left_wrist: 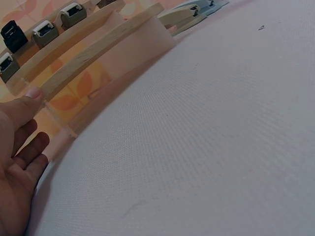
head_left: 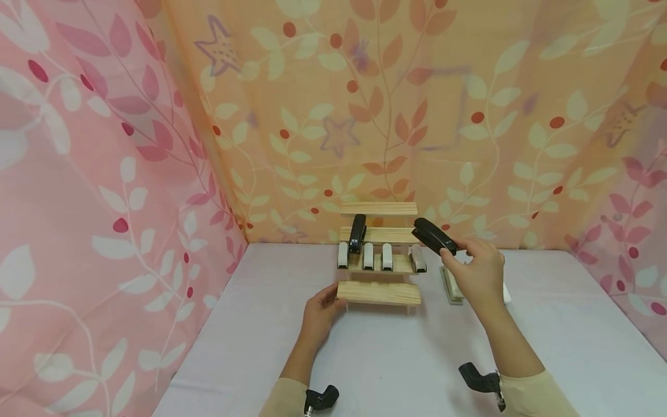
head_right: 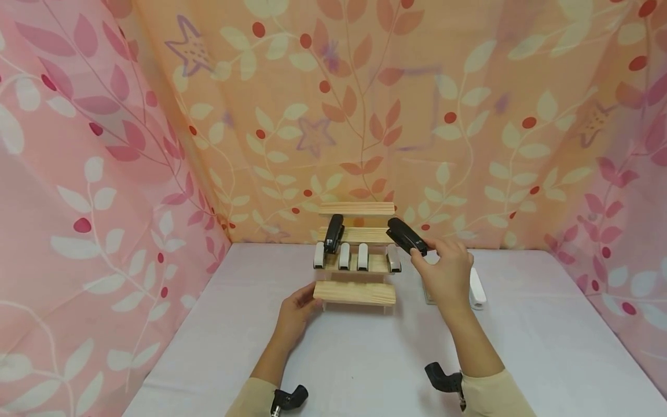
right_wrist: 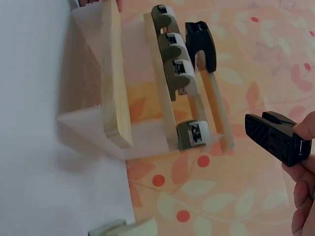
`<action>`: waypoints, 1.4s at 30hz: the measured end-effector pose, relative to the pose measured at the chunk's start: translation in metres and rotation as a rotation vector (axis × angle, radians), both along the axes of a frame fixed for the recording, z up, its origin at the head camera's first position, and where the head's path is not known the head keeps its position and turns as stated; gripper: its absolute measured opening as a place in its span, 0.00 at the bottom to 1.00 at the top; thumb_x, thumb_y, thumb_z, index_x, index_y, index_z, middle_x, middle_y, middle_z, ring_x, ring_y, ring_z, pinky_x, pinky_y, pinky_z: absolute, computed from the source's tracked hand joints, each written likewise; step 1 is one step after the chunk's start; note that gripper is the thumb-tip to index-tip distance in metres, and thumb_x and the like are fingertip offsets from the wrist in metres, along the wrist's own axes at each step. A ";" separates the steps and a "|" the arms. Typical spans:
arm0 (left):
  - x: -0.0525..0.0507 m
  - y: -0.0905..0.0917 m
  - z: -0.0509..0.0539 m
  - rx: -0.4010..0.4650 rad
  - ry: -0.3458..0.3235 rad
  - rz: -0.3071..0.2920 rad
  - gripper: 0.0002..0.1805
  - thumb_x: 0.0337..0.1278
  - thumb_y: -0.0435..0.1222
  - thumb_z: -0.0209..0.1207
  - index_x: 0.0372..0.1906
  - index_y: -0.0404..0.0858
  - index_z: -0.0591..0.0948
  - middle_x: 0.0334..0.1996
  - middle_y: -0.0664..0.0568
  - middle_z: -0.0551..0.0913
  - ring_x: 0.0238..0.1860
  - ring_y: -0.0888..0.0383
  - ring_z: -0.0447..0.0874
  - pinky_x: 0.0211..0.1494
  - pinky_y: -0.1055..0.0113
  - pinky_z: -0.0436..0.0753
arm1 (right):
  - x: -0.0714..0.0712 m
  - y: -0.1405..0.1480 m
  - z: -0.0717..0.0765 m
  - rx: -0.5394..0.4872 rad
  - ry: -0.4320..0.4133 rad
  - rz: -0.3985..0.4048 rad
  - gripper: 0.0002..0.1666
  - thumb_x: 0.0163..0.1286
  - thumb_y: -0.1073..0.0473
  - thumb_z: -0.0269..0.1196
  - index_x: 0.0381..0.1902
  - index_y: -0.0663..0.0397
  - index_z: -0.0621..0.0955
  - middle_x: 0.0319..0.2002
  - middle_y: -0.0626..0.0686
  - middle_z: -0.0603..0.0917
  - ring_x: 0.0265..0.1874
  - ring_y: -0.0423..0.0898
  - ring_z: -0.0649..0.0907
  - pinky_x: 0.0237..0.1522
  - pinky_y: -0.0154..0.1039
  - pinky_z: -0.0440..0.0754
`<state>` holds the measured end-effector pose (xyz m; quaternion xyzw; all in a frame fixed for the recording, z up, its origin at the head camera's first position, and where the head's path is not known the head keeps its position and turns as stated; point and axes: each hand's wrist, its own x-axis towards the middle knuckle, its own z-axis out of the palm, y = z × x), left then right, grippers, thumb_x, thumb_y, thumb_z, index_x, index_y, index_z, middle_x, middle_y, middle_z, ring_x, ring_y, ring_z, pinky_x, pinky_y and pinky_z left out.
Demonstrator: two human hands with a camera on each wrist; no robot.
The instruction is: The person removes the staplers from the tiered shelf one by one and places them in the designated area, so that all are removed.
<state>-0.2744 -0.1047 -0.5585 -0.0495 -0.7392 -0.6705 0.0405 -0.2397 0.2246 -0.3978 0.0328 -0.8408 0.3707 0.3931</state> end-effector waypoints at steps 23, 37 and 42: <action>0.000 0.005 0.002 -0.038 -0.004 -0.006 0.33 0.56 0.47 0.73 0.67 0.45 0.79 0.65 0.50 0.81 0.66 0.52 0.79 0.68 0.63 0.80 | 0.057 0.078 -0.010 0.021 -0.033 -0.152 0.20 0.55 0.67 0.77 0.48 0.64 0.88 0.40 0.61 0.88 0.39 0.31 0.68 0.42 0.34 0.61; 0.000 -0.002 0.001 -0.063 0.014 -0.009 0.37 0.54 0.51 0.73 0.68 0.43 0.78 0.65 0.49 0.81 0.66 0.52 0.79 0.67 0.65 0.79 | 0.050 0.103 -0.023 0.019 -0.124 -0.212 0.23 0.61 0.62 0.76 0.54 0.65 0.86 0.45 0.64 0.86 0.41 0.44 0.70 0.41 0.36 0.61; 0.001 -0.002 0.002 -0.062 0.001 0.003 0.37 0.54 0.50 0.73 0.68 0.44 0.78 0.64 0.50 0.82 0.65 0.52 0.80 0.67 0.66 0.80 | 0.047 0.119 -0.029 0.004 -0.174 -0.254 0.25 0.64 0.59 0.74 0.56 0.62 0.85 0.48 0.64 0.86 0.41 0.41 0.68 0.40 0.38 0.61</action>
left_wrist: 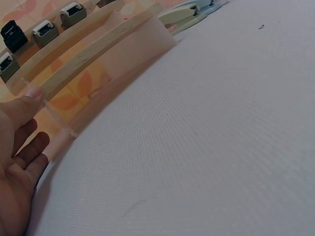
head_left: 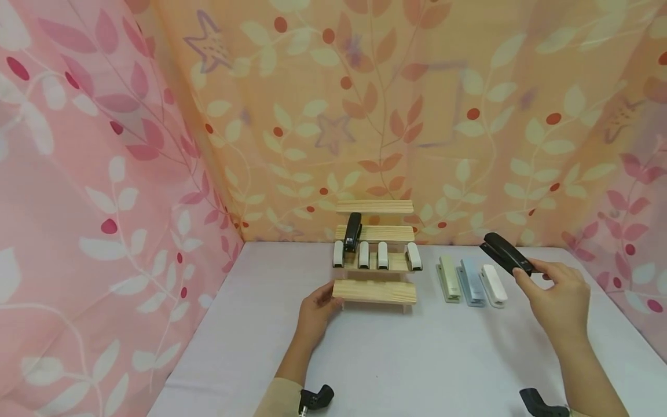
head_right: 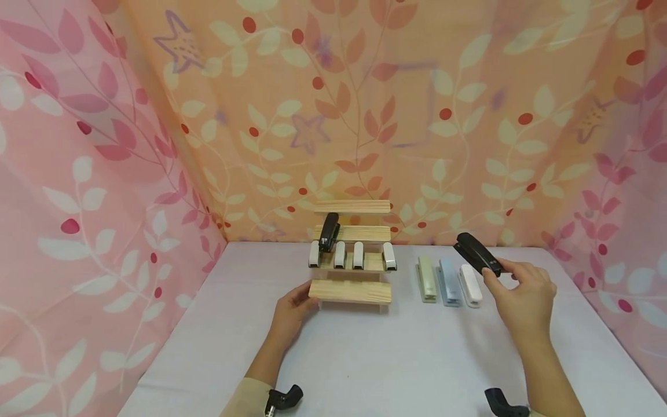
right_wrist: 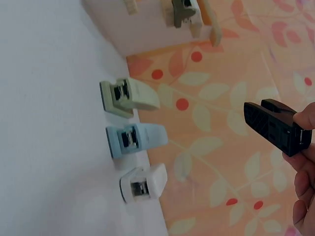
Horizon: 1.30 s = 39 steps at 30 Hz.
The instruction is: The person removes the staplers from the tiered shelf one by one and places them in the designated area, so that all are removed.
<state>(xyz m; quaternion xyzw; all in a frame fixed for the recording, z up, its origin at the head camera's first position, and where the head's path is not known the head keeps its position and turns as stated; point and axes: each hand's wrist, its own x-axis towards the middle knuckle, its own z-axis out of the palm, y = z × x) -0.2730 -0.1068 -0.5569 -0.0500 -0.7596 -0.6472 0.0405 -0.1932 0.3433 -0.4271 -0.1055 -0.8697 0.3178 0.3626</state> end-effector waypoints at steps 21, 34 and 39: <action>-0.002 0.000 0.001 0.027 -0.008 -0.001 0.35 0.54 0.47 0.74 0.68 0.43 0.79 0.63 0.49 0.82 0.64 0.53 0.81 0.63 0.71 0.81 | -0.011 0.046 -0.039 -0.009 -0.115 -0.094 0.25 0.67 0.56 0.70 0.57 0.67 0.83 0.48 0.73 0.83 0.43 0.61 0.74 0.43 0.55 0.59; 0.000 0.002 0.001 0.016 -0.009 0.016 0.35 0.53 0.47 0.74 0.67 0.43 0.79 0.62 0.47 0.83 0.63 0.51 0.81 0.63 0.67 0.82 | -0.016 0.062 -0.064 -0.008 -0.246 -0.093 0.29 0.70 0.50 0.67 0.57 0.69 0.82 0.49 0.76 0.81 0.45 0.68 0.73 0.46 0.65 0.59; -0.001 0.002 -0.001 0.023 -0.012 0.013 0.35 0.52 0.48 0.74 0.67 0.44 0.79 0.62 0.49 0.83 0.64 0.51 0.81 0.64 0.66 0.82 | -0.018 0.066 -0.074 -0.003 -0.270 -0.085 0.30 0.70 0.48 0.67 0.57 0.69 0.83 0.48 0.76 0.82 0.44 0.68 0.74 0.43 0.62 0.59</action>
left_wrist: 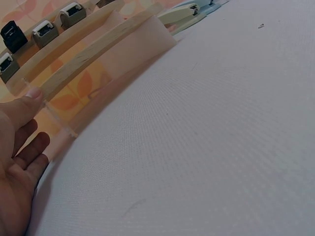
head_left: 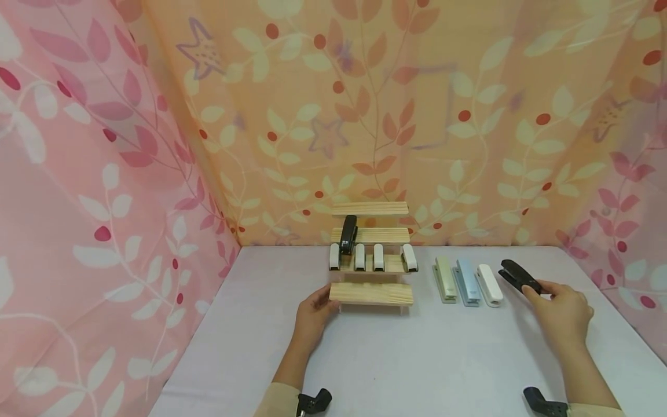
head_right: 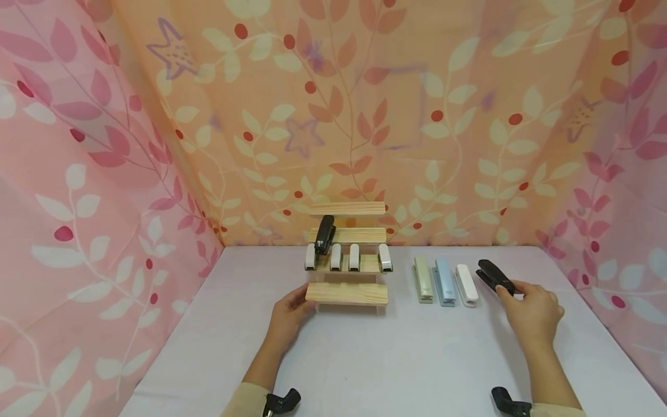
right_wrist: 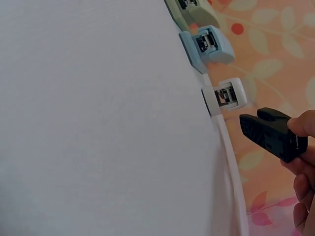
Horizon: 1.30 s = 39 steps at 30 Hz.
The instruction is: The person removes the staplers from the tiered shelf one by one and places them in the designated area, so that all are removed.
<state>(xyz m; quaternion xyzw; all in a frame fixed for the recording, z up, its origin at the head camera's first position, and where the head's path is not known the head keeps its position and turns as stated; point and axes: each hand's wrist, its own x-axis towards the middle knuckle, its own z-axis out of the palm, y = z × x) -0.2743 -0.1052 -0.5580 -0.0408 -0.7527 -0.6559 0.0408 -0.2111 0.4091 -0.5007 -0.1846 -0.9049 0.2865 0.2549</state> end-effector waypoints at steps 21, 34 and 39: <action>0.001 0.001 0.003 0.033 -0.007 -0.004 0.35 0.53 0.46 0.74 0.67 0.42 0.79 0.62 0.48 0.83 0.63 0.52 0.81 0.62 0.71 0.82 | -0.004 0.000 -0.020 0.027 -0.082 0.005 0.30 0.70 0.48 0.68 0.55 0.70 0.83 0.53 0.77 0.81 0.48 0.73 0.74 0.44 0.65 0.61; 0.001 0.000 0.005 0.040 -0.002 -0.009 0.35 0.54 0.45 0.75 0.67 0.41 0.79 0.63 0.48 0.83 0.63 0.51 0.81 0.62 0.70 0.82 | -0.004 0.002 -0.022 -0.006 -0.158 0.014 0.32 0.66 0.44 0.71 0.51 0.69 0.83 0.51 0.75 0.83 0.49 0.74 0.76 0.48 0.66 0.62; 0.001 0.001 0.003 0.032 0.006 -0.007 0.35 0.54 0.46 0.74 0.67 0.41 0.79 0.63 0.46 0.83 0.63 0.50 0.81 0.63 0.68 0.82 | -0.002 0.002 -0.023 0.017 -0.193 0.028 0.31 0.64 0.44 0.73 0.48 0.70 0.83 0.45 0.73 0.85 0.45 0.73 0.77 0.44 0.64 0.62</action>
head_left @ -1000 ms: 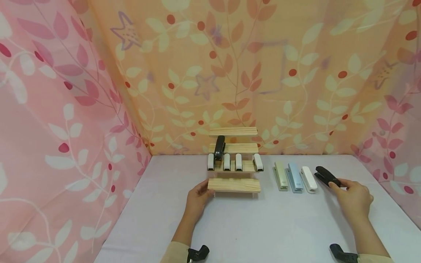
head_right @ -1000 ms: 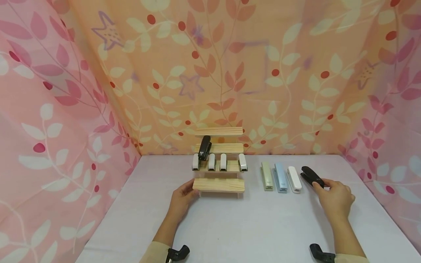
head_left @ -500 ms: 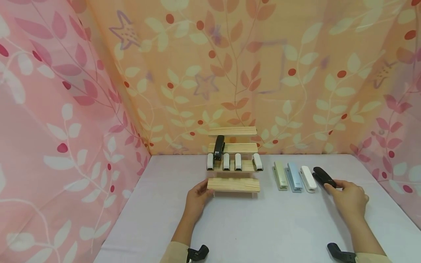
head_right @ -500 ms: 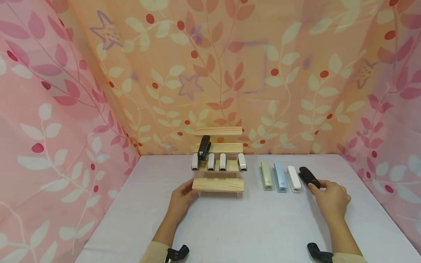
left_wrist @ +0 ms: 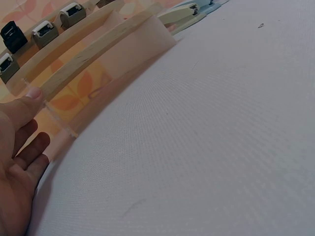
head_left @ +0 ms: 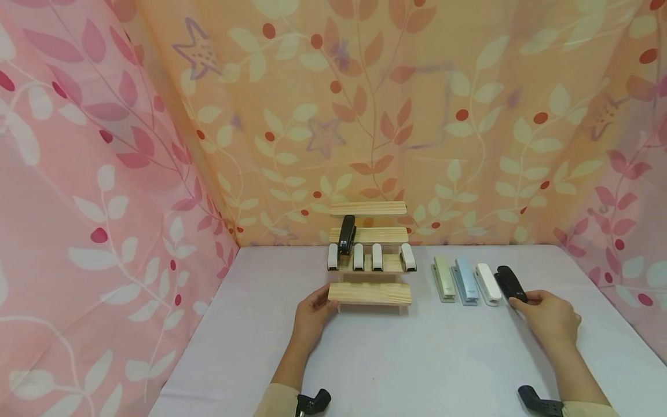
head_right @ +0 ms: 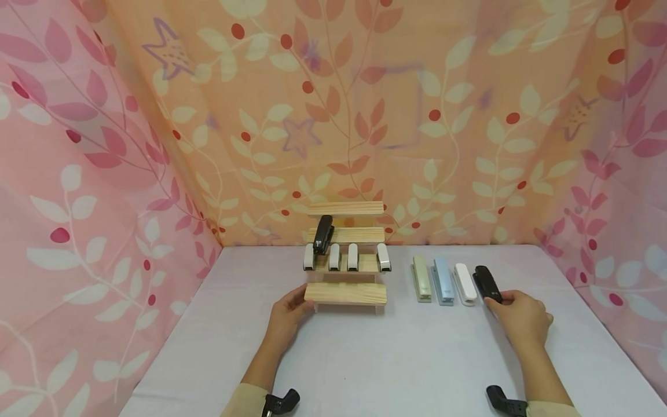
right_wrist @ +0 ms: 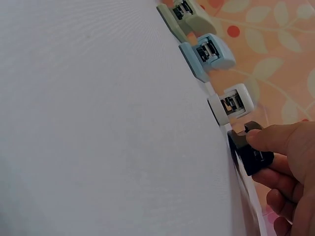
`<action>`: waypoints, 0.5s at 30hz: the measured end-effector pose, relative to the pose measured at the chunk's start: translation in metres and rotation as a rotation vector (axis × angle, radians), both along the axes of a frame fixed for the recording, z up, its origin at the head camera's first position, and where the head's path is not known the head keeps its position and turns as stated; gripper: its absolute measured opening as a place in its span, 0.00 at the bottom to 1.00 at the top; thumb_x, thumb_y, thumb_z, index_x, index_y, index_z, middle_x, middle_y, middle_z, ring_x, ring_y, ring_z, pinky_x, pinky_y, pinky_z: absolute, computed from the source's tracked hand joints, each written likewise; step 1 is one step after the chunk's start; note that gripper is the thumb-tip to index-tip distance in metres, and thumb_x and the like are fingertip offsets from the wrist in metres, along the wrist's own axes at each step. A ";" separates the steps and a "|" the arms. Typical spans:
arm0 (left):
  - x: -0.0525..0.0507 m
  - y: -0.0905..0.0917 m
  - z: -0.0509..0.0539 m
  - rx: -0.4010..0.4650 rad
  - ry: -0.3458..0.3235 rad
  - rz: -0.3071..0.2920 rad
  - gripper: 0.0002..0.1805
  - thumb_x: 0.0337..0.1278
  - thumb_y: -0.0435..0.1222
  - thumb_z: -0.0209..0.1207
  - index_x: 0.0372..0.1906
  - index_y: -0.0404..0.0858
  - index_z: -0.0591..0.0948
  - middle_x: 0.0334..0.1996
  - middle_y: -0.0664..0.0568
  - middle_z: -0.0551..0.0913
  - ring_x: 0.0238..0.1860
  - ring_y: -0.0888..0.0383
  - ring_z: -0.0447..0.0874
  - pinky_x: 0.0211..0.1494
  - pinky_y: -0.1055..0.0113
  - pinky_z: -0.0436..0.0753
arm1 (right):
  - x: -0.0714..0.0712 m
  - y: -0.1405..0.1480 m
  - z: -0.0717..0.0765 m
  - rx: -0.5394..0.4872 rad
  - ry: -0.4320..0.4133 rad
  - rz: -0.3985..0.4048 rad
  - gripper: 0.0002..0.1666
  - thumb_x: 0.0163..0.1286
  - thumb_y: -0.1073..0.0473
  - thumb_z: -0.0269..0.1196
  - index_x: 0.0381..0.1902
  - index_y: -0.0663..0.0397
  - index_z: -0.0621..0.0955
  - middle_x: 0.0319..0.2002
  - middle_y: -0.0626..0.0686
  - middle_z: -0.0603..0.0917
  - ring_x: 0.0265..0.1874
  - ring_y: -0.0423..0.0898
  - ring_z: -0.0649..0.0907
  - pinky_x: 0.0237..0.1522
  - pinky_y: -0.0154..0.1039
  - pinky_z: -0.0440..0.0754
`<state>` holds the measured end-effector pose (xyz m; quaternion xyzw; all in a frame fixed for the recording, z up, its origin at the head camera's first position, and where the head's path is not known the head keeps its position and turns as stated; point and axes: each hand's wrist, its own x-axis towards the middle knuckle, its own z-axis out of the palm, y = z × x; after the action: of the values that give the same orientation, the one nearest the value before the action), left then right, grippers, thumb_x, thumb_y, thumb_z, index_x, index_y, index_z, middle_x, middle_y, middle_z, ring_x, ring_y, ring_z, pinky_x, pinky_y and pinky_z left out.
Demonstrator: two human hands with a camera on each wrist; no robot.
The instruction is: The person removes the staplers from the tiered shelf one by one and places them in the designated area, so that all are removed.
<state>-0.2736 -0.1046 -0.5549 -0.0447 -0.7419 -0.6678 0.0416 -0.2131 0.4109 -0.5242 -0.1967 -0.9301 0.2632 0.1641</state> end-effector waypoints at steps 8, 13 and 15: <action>0.002 0.001 0.001 -0.019 -0.019 0.011 0.36 0.53 0.47 0.74 0.67 0.43 0.79 0.63 0.48 0.82 0.64 0.51 0.81 0.63 0.69 0.82 | -0.002 0.002 -0.005 0.014 -0.031 0.005 0.32 0.62 0.44 0.74 0.46 0.70 0.83 0.42 0.72 0.86 0.41 0.71 0.78 0.40 0.61 0.62; 0.001 0.001 0.001 -0.021 -0.011 0.011 0.35 0.53 0.47 0.74 0.67 0.42 0.79 0.63 0.48 0.83 0.63 0.52 0.81 0.63 0.68 0.82 | -0.003 0.003 -0.005 0.007 -0.034 0.003 0.33 0.61 0.43 0.75 0.46 0.70 0.83 0.40 0.71 0.86 0.40 0.70 0.78 0.40 0.60 0.61; 0.001 0.001 0.001 -0.015 -0.009 0.012 0.35 0.53 0.46 0.74 0.67 0.42 0.79 0.63 0.48 0.83 0.63 0.52 0.81 0.63 0.69 0.82 | -0.003 0.003 -0.004 0.003 -0.039 0.006 0.34 0.61 0.42 0.75 0.47 0.70 0.83 0.39 0.71 0.86 0.41 0.70 0.79 0.39 0.59 0.61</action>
<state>-0.2723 -0.1036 -0.5538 -0.0372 -0.7475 -0.6619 0.0419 -0.2162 0.4137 -0.5286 -0.1988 -0.9341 0.2584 0.1454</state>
